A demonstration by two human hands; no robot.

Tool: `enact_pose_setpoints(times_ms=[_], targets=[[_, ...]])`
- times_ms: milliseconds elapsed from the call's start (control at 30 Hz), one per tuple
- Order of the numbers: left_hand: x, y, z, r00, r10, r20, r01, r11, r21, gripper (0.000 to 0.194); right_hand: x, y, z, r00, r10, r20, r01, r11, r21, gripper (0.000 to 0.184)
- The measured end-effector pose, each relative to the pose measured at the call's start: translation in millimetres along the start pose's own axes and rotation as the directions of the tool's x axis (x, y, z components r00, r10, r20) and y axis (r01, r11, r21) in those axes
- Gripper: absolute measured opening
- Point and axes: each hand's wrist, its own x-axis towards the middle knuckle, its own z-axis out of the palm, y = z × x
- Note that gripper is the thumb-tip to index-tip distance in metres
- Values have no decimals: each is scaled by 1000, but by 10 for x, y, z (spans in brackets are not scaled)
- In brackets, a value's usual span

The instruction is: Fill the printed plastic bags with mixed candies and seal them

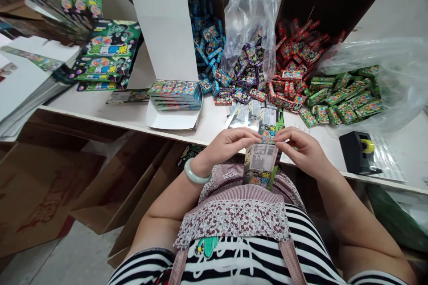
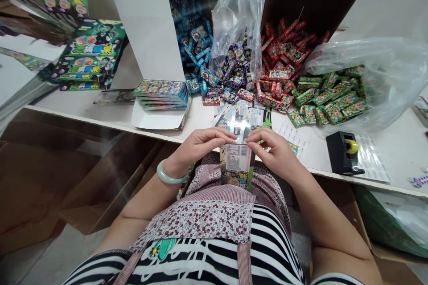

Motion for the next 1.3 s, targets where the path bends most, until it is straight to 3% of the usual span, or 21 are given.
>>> enact_pose_setpoints(times_ms=[67, 200, 433, 533, 633, 700, 767, 800, 867, 900, 967, 1300], targets=[[-46, -66, 31, 1000, 4, -2, -4, 1000, -2, 19, -27, 39, 12, 999, -39, 2, 39, 999, -15, 14], [-89, -248, 135, 991, 37, -131, -40, 999, -22, 20, -48, 142, 87, 995, -81, -50, 81, 997, -3, 9], [42, -334, 194, 987, 50, -153, -33, 993, 111, 14, -60, 323, 319, 981, 11, -193, 14, 992, 128, 8], [116, -366, 189, 981, 64, -185, -37, 989, 145, 12, -57, 368, 335, 982, 39, -185, -7, 985, 173, 9], [196, -423, 171, 978, 78, -193, -42, 982, 185, 12, -45, 621, 74, 996, 87, -30, -78, 968, 237, 21], [246, -467, 149, 977, 83, -195, -40, 976, 214, 13, -78, 953, -258, 977, 206, -48, -194, 962, 191, 30], [279, -512, 130, 978, 78, -194, -31, 972, 233, 12, -148, 1348, -618, 873, 392, -289, -413, 910, -14, 23], [288, -534, 123, 978, 70, -197, -22, 972, 236, 11, -186, 1538, -773, 810, 445, -381, -531, 833, -155, 20], [295, -573, 117, 974, 46, -220, 6, 973, 232, 10, -244, 1849, -979, 747, 501, -438, -657, 658, -368, 21], [296, -590, 116, 971, 31, -237, 24, 973, 228, 10, -258, 1958, -1025, 734, 517, -440, -677, 596, -430, 23], [295, -618, 118, 963, 5, -269, 58, 972, 226, 10, -258, 2083, -1025, 730, 533, -427, -683, 553, -478, 27], [336, -672, 148, 959, 7, -284, 74, 959, 273, 5, -267, 2034, -837, 795, 459, -395, -605, 556, -570, 26]])
